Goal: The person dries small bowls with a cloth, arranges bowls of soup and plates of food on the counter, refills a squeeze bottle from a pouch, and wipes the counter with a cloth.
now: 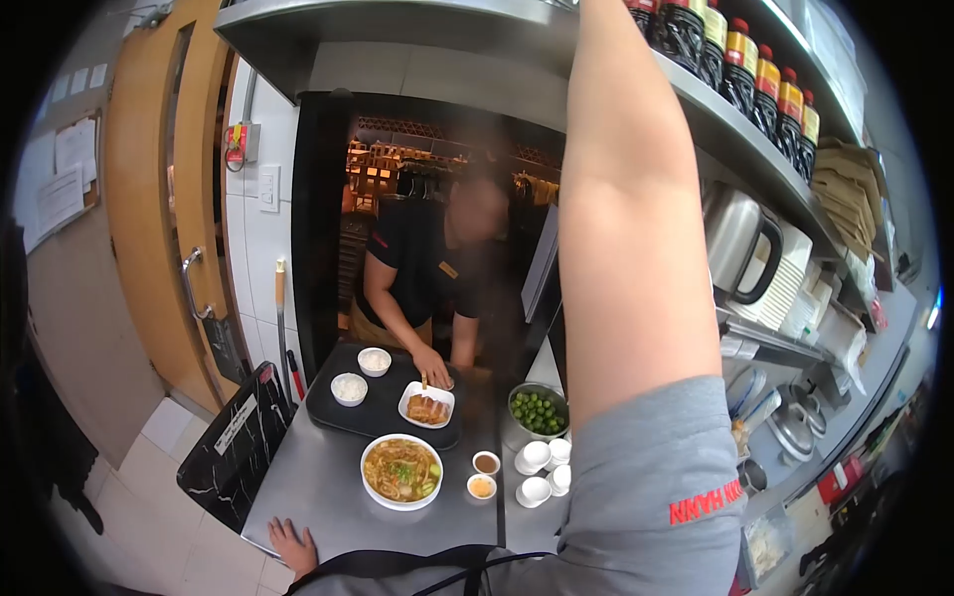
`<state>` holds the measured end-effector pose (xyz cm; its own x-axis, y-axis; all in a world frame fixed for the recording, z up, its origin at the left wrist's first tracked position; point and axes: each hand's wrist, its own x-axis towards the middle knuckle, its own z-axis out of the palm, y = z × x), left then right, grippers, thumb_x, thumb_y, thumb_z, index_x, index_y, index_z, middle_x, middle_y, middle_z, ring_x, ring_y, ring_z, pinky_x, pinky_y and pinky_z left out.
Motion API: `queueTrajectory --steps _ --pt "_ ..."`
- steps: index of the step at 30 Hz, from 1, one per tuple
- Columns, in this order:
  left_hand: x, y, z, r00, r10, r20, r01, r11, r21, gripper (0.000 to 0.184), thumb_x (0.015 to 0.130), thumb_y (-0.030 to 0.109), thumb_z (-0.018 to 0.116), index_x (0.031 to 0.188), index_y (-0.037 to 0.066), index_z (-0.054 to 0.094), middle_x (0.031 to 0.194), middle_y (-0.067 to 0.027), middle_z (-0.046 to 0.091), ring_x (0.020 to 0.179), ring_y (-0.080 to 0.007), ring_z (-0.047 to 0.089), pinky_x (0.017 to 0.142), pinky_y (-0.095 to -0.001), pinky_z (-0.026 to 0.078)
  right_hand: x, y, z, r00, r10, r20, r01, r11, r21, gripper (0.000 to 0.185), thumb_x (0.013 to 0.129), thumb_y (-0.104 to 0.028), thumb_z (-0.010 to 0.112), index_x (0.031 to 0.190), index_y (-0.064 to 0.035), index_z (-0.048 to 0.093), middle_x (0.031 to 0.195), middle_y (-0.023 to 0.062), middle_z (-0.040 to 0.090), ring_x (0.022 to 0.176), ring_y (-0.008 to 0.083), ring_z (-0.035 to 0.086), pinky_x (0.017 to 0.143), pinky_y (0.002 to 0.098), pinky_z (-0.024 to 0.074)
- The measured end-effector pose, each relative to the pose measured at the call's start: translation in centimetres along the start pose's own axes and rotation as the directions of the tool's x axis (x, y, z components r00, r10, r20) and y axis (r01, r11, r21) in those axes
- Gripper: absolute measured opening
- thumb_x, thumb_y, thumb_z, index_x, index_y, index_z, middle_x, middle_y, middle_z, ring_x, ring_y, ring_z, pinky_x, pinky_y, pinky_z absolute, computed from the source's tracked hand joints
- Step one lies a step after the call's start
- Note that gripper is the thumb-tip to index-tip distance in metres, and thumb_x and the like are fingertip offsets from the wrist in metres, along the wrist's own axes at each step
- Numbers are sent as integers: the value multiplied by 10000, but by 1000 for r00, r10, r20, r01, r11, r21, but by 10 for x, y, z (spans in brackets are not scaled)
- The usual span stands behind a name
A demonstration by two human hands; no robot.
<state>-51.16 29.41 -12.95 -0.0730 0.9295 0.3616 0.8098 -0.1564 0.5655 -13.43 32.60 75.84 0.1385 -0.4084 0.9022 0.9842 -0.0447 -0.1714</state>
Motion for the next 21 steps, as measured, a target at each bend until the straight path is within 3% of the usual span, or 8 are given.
queueTrajectory --steps 4,5,6,7,8,10,19,21 --pt "1 8 -7 999 -36 1 36 999 -25 393 705 136 595 1045 -34 497 1256 -227 365 1203 -396 276 983 -468 248 -1 34 67 982 160 103 -156 987 -48 483 797 -374 456 1080 16 466 951 269 565 903 394 554 780 417 444" --pt "1 10 -10 999 -35 -23 35 999 -33 399 689 130 604 1040 -27 497 1248 -224 377 1198 -398 285 978 -471 250 26 72 109 901 -26 433 131 968 -216 438 821 -358 417 1046 7 510 976 251 564 918 395 549 786 425 442" --pt "2 15 -7 998 -37 -49 35 998 -45 406 673 125 612 1034 -20 497 1240 -221 390 1193 -400 293 974 -474 251 53 98 141 671 -126 730 445 856 -262 417 846 -342 378 1012 -3 555 1002 234 563 932 396 544 791 433 440" --pt "4 1 1 992 104 -70 -96 989 112 423 783 266 576 1106 -3 526 1213 -214 448 1172 -392 351 957 -465 301 46 84 127 730 -263 630 601 686 -410 377 866 -300 366 945 -27 614 1014 218 566 938 383 546 801 433 438" --pt "1 -7 12 993 103 -66 -95 990 109 423 783 266 576 1106 -3 526 1213 -214 448 1172 -392 351 957 -465 301 37 80 103 853 -284 438 480 756 -445 375 882 -283 353 931 -28 625 950 203 598 889 356 577 765 420 459" --pt "4 -1 2 995 91 -40 -87 992 96 407 785 252 570 1085 -19 528 1203 -227 449 1158 -399 361 950 -474 304 22 66 74 935 -213 283 323 838 -439 352 866 -264 368 928 -32 626 947 198 600 890 349 577 769 413 457" --pt "6 7 -5 995 102 -22 -99 990 104 415 774 232 585 1097 -16 504 1192 -236 451 1150 -414 362 944 -485 309 34 72 52 982 -190 -5 179 928 -326 265 795 -182 436 915 -50 632 934 176 608 894 318 580 783 384 449" --pt "4 9 -3 999 11 -45 -10 1000 9 393 680 122 596 1033 -20 497 1234 -222 396 1191 -402 297 973 -475 255 39 74 45 978 -195 -77 165 943 -287 251 779 -163 451 912 -54 634 931 171 610 894 311 580 786 377 447"
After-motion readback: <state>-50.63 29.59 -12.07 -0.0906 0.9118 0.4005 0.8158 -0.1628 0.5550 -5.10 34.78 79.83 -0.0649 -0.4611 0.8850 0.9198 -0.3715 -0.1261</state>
